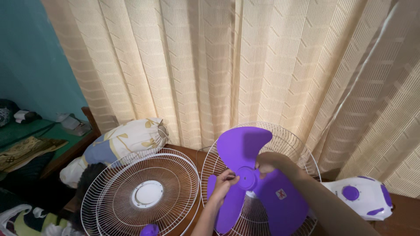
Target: The person disassembles a purple and white electric fan by removing the front grille, fan blades, and central hub. They then reassemble the fan by reattaching the hub, blades, and front grille in sequence.
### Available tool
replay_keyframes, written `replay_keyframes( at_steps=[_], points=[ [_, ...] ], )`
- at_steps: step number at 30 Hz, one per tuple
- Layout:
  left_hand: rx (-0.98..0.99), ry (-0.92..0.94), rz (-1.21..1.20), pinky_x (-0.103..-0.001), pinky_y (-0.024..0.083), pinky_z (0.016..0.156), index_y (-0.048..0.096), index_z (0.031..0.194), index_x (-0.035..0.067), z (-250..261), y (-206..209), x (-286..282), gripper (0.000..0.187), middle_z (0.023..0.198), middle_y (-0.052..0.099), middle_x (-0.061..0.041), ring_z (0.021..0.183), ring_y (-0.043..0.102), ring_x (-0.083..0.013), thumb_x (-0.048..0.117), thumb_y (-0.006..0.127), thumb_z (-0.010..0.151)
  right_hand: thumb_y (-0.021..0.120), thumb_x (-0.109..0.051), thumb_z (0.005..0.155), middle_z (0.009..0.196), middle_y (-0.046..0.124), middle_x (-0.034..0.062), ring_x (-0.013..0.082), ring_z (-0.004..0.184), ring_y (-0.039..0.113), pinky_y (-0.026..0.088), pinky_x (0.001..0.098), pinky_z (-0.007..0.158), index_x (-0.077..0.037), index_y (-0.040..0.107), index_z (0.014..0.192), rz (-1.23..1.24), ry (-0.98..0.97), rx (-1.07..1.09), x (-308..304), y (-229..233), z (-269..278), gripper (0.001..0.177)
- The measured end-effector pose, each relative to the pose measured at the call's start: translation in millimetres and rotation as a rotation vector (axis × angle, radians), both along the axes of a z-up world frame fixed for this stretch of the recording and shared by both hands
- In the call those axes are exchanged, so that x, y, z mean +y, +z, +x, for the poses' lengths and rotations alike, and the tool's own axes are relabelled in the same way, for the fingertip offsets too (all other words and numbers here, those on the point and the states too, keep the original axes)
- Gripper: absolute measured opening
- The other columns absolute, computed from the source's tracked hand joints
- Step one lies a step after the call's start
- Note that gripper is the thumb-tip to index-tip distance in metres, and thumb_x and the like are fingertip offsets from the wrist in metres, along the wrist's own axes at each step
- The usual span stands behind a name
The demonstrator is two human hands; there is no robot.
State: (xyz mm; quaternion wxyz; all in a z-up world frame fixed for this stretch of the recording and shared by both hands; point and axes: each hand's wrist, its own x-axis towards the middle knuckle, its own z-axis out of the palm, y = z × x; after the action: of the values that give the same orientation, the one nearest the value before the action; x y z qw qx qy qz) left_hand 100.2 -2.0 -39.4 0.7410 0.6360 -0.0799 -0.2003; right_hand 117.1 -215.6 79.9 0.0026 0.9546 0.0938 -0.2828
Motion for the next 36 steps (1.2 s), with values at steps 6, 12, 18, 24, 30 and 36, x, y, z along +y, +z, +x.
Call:
replay_keyframes(
  at_steps=[6, 12, 18, 24, 30, 36],
  points=[
    [-0.102, -0.001, 0.032, -0.035, 0.057, 0.086, 0.072, 0.108, 0.010, 6, -13, 0, 0.021, 0.096, 0.076, -0.008, 0.093, 0.072, -0.0209, 0.020, 0.073, 0.089, 0.079, -0.025, 0.082, 0.117, 0.075, 0.0100, 0.0261, 0.110, 0.070, 0.052, 0.0405, 0.099, -0.016, 0.072, 0.127, 0.021, -0.014, -0.029, 5, 17, -22, 0.046],
    [-0.259, -0.157, 0.358, -0.045, 0.043, 0.112, 0.066, 0.128, 0.009, 29, -4, 8, 0.056, 0.126, 0.070, -0.011, 0.121, 0.064, -0.0252, 0.050, 0.067, 0.089, 0.081, -0.027, 0.082, 0.116, 0.074, 0.0103, 0.0264, 0.108, 0.071, 0.053, 0.0396, 0.097, -0.013, 0.072, 0.123, 0.122, -0.033, -0.047, -5, 5, -23, 0.045],
    [-0.295, -0.295, 0.732, -0.056, 0.010, 0.123, 0.069, 0.131, 0.024, 44, 12, 15, 0.068, 0.143, 0.064, -0.004, 0.138, 0.051, -0.0277, 0.065, 0.048, 0.082, 0.080, -0.030, 0.080, 0.102, 0.078, 0.0094, 0.0239, 0.096, 0.074, 0.055, 0.0368, 0.089, -0.010, 0.078, 0.106, 0.198, 0.018, -0.098, -16, -8, -25, 0.033],
    [-0.327, -0.307, 0.760, -0.047, 0.015, 0.120, 0.072, 0.125, 0.023, 52, 9, 8, 0.067, 0.138, 0.065, -0.010, 0.135, 0.051, -0.0295, 0.065, 0.047, 0.078, 0.078, -0.024, 0.076, 0.096, 0.078, 0.0105, 0.0238, 0.088, 0.074, 0.056, 0.0376, 0.083, -0.009, 0.078, 0.100, 0.262, 0.001, -0.091, -21, -14, -23, 0.028],
    [-0.228, -0.309, 0.706, -0.045, 0.016, 0.120, 0.073, 0.118, 0.022, 51, 18, 15, 0.063, 0.130, 0.067, -0.009, 0.134, 0.046, -0.0304, 0.064, 0.053, 0.075, 0.075, -0.032, 0.082, 0.094, 0.078, 0.0084, 0.0235, 0.087, 0.073, 0.054, 0.0372, 0.086, -0.012, 0.079, 0.101, 0.241, -0.038, -0.039, -21, -19, -16, 0.028],
    [-0.311, -0.376, 0.748, -0.051, 0.012, 0.121, 0.075, 0.107, 0.017, 55, 16, 11, 0.064, 0.117, 0.075, -0.006, 0.130, 0.056, -0.0271, 0.064, 0.049, 0.072, 0.078, -0.030, 0.077, 0.097, 0.077, 0.0088, 0.0235, 0.089, 0.072, 0.054, 0.0383, 0.086, -0.012, 0.079, 0.105, 0.229, 0.001, -0.061, -18, -5, -21, 0.034]
  ],
)
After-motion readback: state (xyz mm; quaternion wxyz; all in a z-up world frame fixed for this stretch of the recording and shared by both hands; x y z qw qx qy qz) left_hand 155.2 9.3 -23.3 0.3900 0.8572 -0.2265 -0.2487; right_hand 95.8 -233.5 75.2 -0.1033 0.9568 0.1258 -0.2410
